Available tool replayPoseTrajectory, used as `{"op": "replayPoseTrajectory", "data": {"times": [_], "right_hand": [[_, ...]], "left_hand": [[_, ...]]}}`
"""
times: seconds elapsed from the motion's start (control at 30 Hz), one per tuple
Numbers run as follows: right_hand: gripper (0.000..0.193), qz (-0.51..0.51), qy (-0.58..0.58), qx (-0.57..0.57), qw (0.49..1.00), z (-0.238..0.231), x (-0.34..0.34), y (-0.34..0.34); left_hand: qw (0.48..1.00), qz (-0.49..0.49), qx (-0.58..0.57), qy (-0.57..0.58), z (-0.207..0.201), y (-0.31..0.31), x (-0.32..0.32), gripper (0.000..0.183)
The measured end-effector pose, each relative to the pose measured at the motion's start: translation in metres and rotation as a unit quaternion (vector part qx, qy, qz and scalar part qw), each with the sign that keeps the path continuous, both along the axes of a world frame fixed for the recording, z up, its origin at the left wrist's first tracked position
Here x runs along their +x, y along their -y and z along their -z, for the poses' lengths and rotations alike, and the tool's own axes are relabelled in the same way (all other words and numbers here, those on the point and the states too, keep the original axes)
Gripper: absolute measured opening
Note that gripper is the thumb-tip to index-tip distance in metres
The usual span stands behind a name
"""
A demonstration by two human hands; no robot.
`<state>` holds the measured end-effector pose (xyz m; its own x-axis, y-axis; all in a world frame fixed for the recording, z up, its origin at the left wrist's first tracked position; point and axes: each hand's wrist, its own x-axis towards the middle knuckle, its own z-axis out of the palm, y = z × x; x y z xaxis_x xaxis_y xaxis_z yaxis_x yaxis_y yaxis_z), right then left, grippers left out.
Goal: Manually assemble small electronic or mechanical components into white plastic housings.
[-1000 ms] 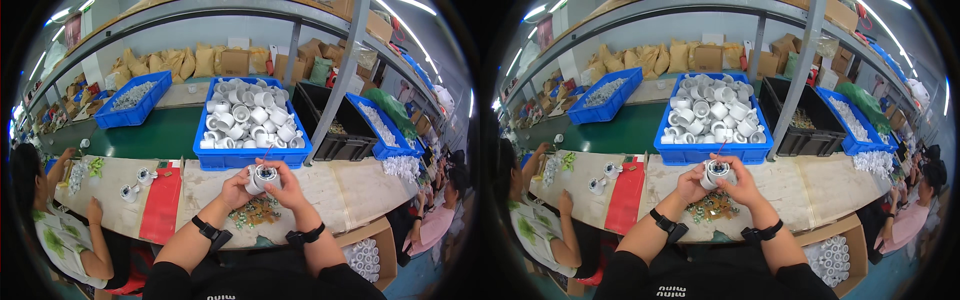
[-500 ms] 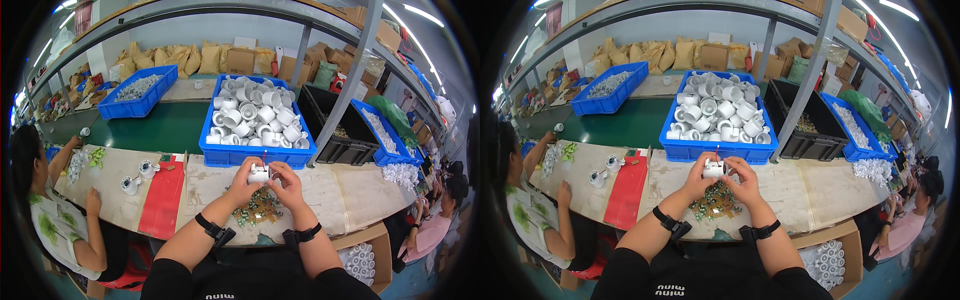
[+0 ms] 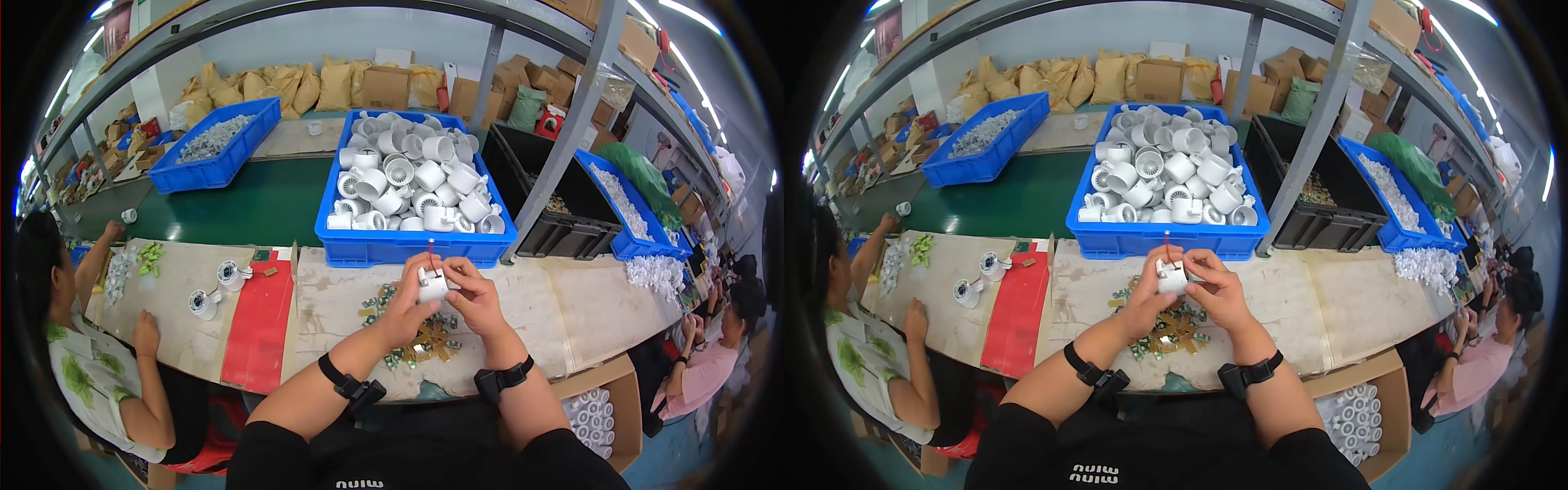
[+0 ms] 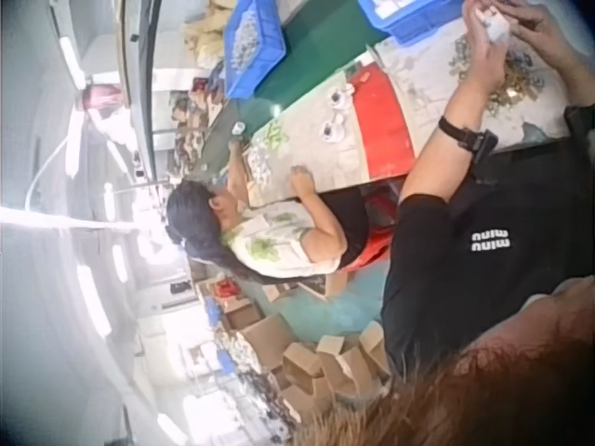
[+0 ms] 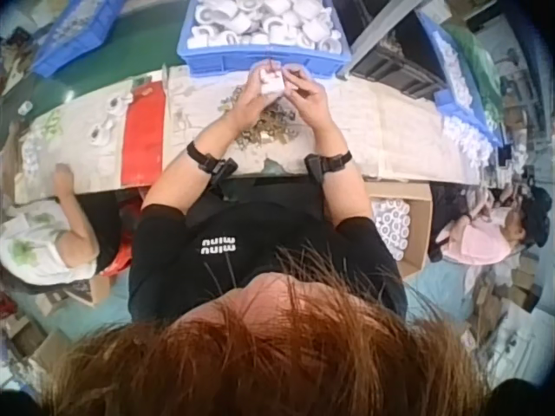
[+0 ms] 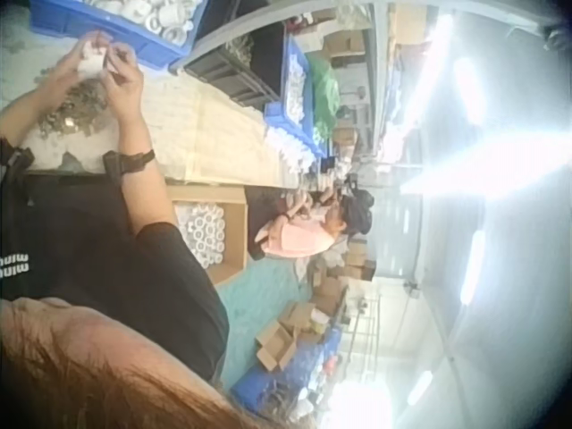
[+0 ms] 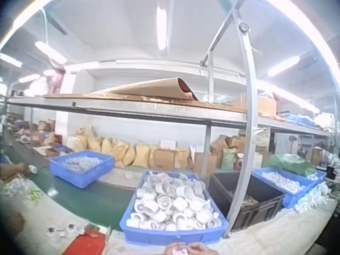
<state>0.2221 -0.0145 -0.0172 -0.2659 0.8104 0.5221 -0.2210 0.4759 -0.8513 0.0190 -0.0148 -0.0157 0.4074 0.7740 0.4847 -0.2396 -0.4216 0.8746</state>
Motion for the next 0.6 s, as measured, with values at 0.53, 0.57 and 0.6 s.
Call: {"op": "replayPoseTrajectory", "data": {"times": [0.53,0.57,0.6], "right_hand": [[0.022,0.119,0.376,-0.05,0.918,-0.002,0.018,-0.008],[0.018,0.108,0.395,0.01,0.912,0.005,0.02,-0.009],[0.015,0.097,0.412,0.07,0.903,0.012,0.023,-0.011]], "left_hand": [[0.966,-0.07,-0.166,0.187,-0.002,-0.022,-0.003,0.021],[0.968,-0.078,-0.167,0.172,-0.001,-0.024,-0.002,0.021],[0.969,-0.087,-0.168,0.157,0.001,-0.026,-0.002,0.021]]}}
